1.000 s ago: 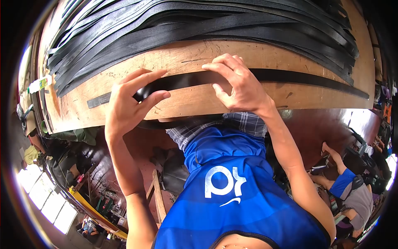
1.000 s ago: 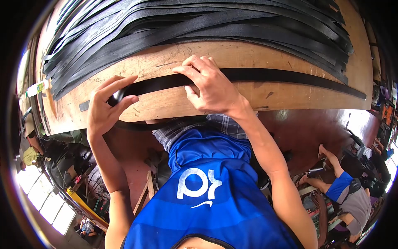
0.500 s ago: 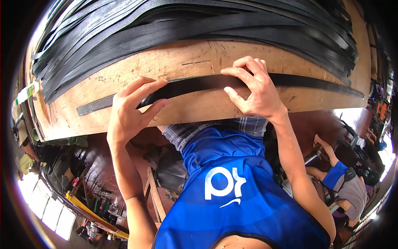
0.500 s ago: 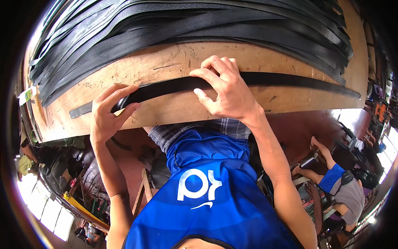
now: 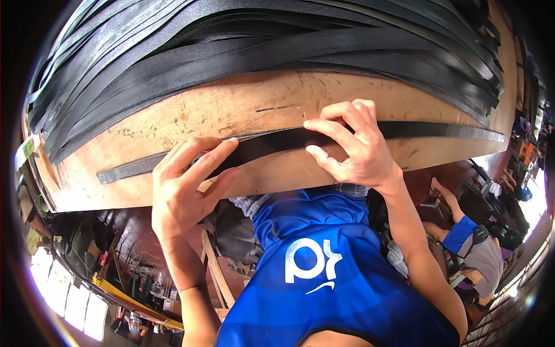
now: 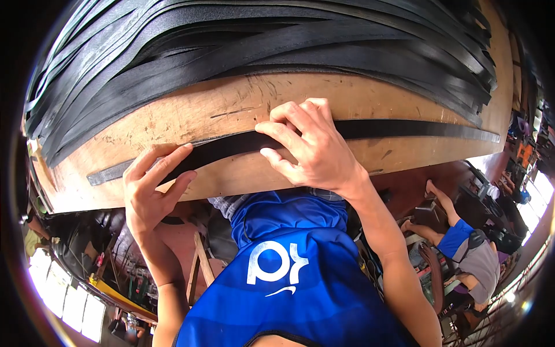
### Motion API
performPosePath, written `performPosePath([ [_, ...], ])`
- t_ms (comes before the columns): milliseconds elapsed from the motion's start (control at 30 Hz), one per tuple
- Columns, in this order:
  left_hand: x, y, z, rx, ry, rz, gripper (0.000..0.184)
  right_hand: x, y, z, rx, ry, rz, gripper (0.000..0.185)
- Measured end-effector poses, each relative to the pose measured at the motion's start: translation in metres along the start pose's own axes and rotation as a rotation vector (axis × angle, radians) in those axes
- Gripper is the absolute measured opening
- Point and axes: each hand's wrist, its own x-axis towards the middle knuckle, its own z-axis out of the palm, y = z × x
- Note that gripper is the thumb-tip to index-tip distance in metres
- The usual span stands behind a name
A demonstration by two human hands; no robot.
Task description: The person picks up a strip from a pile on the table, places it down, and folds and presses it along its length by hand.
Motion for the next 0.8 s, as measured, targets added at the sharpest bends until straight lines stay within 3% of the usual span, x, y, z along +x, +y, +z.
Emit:
performPosePath([
  [233, -0.001, -0.002, 0.006, 0.043, 0.043, 0.041, 0.051, 0.001, -0.001, -0.001, -0.014, -0.016, 0.003, 0.038],
  [800, 0.001, -0.006, 0.006, -0.018, 0.043, 0.020, 0.046, 0.013, -0.009, -0.011, 0.059, -0.084, 0.064, 0.034],
])
